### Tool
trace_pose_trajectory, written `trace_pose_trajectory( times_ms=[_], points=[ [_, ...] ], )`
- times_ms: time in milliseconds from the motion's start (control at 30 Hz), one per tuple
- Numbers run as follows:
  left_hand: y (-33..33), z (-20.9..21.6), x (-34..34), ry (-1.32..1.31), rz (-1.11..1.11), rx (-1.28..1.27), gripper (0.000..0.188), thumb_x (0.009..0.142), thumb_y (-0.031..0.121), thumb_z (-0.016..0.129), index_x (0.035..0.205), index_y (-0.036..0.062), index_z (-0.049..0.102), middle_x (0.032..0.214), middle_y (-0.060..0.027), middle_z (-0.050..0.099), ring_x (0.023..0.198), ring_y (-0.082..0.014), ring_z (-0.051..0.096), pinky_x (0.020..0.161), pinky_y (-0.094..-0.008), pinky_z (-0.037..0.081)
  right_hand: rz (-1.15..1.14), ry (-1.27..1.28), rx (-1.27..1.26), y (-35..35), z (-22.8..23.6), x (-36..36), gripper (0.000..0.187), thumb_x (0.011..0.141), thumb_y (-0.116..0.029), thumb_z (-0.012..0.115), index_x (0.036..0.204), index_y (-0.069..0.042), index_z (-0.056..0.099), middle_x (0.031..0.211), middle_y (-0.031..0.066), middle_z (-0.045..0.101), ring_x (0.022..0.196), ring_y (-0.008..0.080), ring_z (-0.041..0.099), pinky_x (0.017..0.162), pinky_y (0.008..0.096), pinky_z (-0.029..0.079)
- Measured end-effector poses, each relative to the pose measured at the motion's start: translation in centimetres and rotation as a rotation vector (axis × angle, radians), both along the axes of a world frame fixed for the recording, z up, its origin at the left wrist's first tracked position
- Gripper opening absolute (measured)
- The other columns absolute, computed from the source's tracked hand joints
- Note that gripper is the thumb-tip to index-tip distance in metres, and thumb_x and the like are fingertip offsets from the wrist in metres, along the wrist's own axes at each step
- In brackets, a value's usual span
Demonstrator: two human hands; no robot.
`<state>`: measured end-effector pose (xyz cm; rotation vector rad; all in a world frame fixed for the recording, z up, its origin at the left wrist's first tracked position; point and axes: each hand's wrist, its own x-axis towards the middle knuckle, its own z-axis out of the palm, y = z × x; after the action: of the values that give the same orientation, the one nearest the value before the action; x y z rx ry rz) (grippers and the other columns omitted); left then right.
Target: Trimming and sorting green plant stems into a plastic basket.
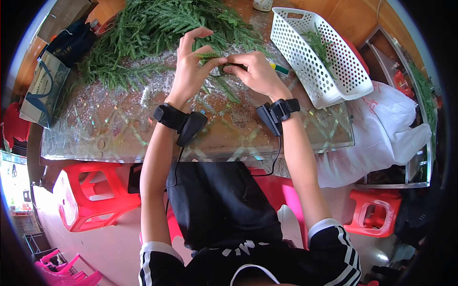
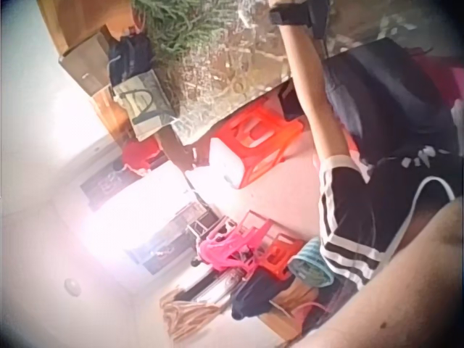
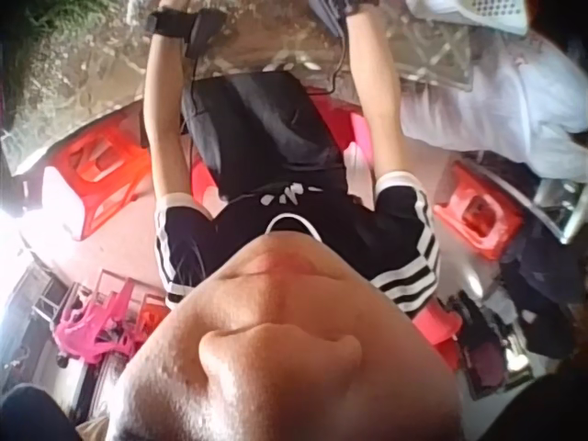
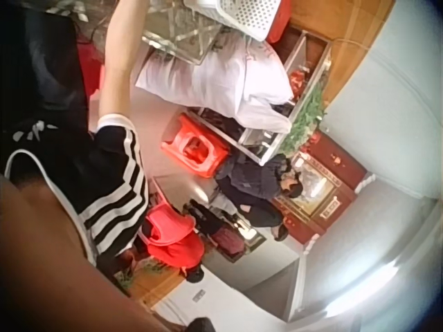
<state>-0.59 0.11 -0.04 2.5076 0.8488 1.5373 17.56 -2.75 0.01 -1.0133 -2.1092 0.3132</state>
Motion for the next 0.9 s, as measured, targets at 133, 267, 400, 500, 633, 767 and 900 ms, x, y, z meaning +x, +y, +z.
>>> trace_pose_trajectory(
  times_ms=[133, 267, 400, 500, 633, 767, 900],
  points=[
    [0.6, -1.0, 0.4, -0.186, -0.099, -0.392, 0.027, 0.074, 0.02, 0.071, 0.08, -0.0042, 0.063, 0.112, -0.0093, 0.048, 0.105, -0.0242, 0.045, 0.088, -0.0345, 0.037, -0.098, -0.121, 0.207, 0.2, -0.8, -0.3, 0.01, 0.074, -0.004, 0.062, 0.083, -0.001, 0.064, 0.075, 0.0129, 0.064, 0.064, 0.0289, 0.059, 0.058, 0.0363, 0.046],
    [1.6, -1.6, -0.2, -0.167, -0.173, -0.689, 0.032, 0.077, 0.021, 0.069, 0.09, -0.008, 0.063, 0.11, -0.0085, 0.047, 0.105, -0.0222, 0.045, 0.09, -0.0336, 0.035, -0.17, -0.247, 0.364, -0.3, -0.5, -0.8, 0.007, 0.071, -0.003, 0.062, 0.078, -0.003, 0.063, 0.069, 0.0094, 0.062, 0.064, 0.026, 0.058, 0.059, 0.0362, 0.046],
    [1.3, -1.0, -0.3, -0.167, -0.252, -0.974, 0.023, 0.085, 0.017, 0.06, 0.087, -0.0063, 0.061, 0.11, -0.0043, 0.048, 0.102, -0.0138, 0.045, 0.092, -0.0311, 0.031, -0.174, -0.276, 0.479, -0.5, -0.4, -1.0, 0.007, 0.069, -0.003, 0.062, 0.076, -0.004, 0.062, 0.067, 0.0074, 0.059, 0.065, 0.0238, 0.057, 0.061, 0.0337, 0.047],
    [3.3, -3.7, -1.6, -0.168, -0.4, -0.956, 0.022, 0.086, 0.016, 0.058, 0.088, -0.0056, 0.062, 0.107, -0.0048, 0.05, 0.101, -0.0139, 0.045, 0.092, -0.0302, 0.03, -0.171, -0.324, 0.496, -1.0, 0.1, -1.4, 0.007, 0.069, -0.003, 0.063, 0.076, -0.004, 0.062, 0.066, 0.0065, 0.059, 0.066, 0.0232, 0.057, 0.062, 0.0328, 0.046],
    [3.1, -3.2, -1.1, -0.265, -0.381, -1.105, 0.023, 0.087, 0.017, 0.057, 0.09, -0.006, 0.061, 0.102, -0.0053, 0.051, 0.099, -0.014, 0.045, 0.092, -0.0306, 0.029, -0.171, -0.34, 0.504, -0.8, 0.0, -1.4, 0.006, 0.07, -0.004, 0.063, 0.076, -0.004, 0.062, 0.066, 0.0064, 0.059, 0.065, 0.0237, 0.057, 0.062, 0.0328, 0.046],
    [0.4, -0.1, 0.2, -0.269, -0.246, -1.161, 0.028, 0.088, 0.02, 0.056, 0.097, -0.006, 0.061, 0.101, -0.0055, 0.053, 0.1, -0.0138, 0.045, 0.092, -0.0308, 0.029, -0.199, -0.272, 0.378, -0.4, -0.6, -1.0, 0.009, 0.074, -0.008, 0.062, 0.079, -0.001, 0.062, 0.067, 0.0082, 0.06, 0.064, 0.0244, 0.057, 0.061, 0.0322, 0.044],
    [1.2, -0.7, -0.7, -0.194, -0.216, -1.128, 0.034, 0.089, 0.025, 0.055, 0.104, -0.0052, 0.059, 0.104, -0.0063, 0.052, 0.105, -0.0144, 0.044, 0.096, -0.0306, 0.027, -0.202, -0.11, 0.006, 0.3, -0.5, -1.6, 0.016, 0.078, -0.013, 0.062, 0.083, 0.002, 0.062, 0.07, 0.0116, 0.061, 0.064, 0.0241, 0.057, 0.06, 0.0314, 0.043]
  ],
)
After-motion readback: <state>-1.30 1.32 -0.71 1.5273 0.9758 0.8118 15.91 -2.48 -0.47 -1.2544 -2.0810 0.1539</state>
